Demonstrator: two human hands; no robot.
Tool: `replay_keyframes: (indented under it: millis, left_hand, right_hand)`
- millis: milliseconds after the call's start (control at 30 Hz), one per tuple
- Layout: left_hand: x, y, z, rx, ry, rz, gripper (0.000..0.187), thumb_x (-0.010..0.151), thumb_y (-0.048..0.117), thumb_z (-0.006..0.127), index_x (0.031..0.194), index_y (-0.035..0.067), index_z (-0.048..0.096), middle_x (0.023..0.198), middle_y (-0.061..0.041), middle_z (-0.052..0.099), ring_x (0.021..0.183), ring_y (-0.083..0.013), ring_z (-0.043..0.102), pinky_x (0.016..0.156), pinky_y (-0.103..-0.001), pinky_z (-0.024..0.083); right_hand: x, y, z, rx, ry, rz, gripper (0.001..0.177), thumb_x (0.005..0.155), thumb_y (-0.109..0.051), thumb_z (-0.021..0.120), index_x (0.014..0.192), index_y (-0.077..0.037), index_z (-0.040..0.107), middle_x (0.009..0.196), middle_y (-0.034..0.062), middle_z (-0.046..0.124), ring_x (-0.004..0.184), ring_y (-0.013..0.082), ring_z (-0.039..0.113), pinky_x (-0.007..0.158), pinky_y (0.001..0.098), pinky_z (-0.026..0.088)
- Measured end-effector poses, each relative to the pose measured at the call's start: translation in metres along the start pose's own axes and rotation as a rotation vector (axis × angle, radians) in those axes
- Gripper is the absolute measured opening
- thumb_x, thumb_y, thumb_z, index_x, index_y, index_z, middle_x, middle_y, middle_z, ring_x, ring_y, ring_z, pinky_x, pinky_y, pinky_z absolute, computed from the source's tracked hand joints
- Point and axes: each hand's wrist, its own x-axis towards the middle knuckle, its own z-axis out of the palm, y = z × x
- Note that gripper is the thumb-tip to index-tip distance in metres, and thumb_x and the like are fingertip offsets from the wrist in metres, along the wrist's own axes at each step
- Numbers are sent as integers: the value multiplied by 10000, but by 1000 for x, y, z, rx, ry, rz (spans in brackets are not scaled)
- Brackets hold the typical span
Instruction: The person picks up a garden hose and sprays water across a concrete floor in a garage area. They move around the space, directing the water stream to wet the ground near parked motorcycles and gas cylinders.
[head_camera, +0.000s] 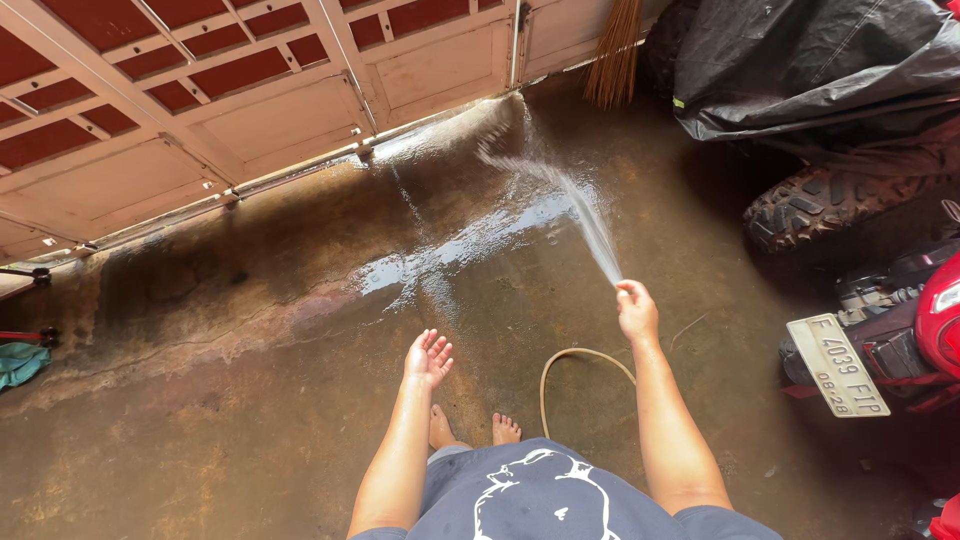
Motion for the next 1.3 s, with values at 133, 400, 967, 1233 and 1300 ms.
replay_keyframes:
  millis: [133,400,967,1233,1300]
  left_hand:
    - [-3,3,-12,-14,18,4,319,965,461,598,1195,245,648,1094,8,649,1008,-190,629,955,-465,433]
    - [-6,13,-26,-31,11,23,321,959,467,605,1192,251,651,1086,15,648,999,-187,629,947,-467,433]
    - [-12,12,-46,-66,36,12,291,967,471,605,1164,262,649,1044,30,655,995,-181,632,933,-456,439]
    - [-11,11,-46,-63,25,28,290,973,469,601,1167,259,644,1034,29,653,990,-182,636,909,-444,443]
    - [-11,11,-46,-61,25,25,293,971,472,596,1169,262,646,1035,30,655,986,-179,638,900,-438,449]
  right_hand:
    - [0,-8,9,-68,-1,27,178,975,-158,619,1123,-168,717,719,-24,588,660,86,556,609,285,452]
    - [-5,-18,26,-61,17,43,183,983,-169,619,1131,-193,722,738,-28,580,674,84,551,612,290,454]
    - [-22,-32,60,-40,-165,43,175,979,-181,612,1122,-175,713,700,-43,556,639,65,516,595,274,429]
    - [-22,-36,68,-30,-207,-6,185,973,-165,605,1128,-167,707,695,-41,546,635,60,505,589,268,423]
    - [-25,-36,73,-12,-223,-10,190,968,-164,610,1127,-168,713,693,-44,546,633,56,503,582,265,421]
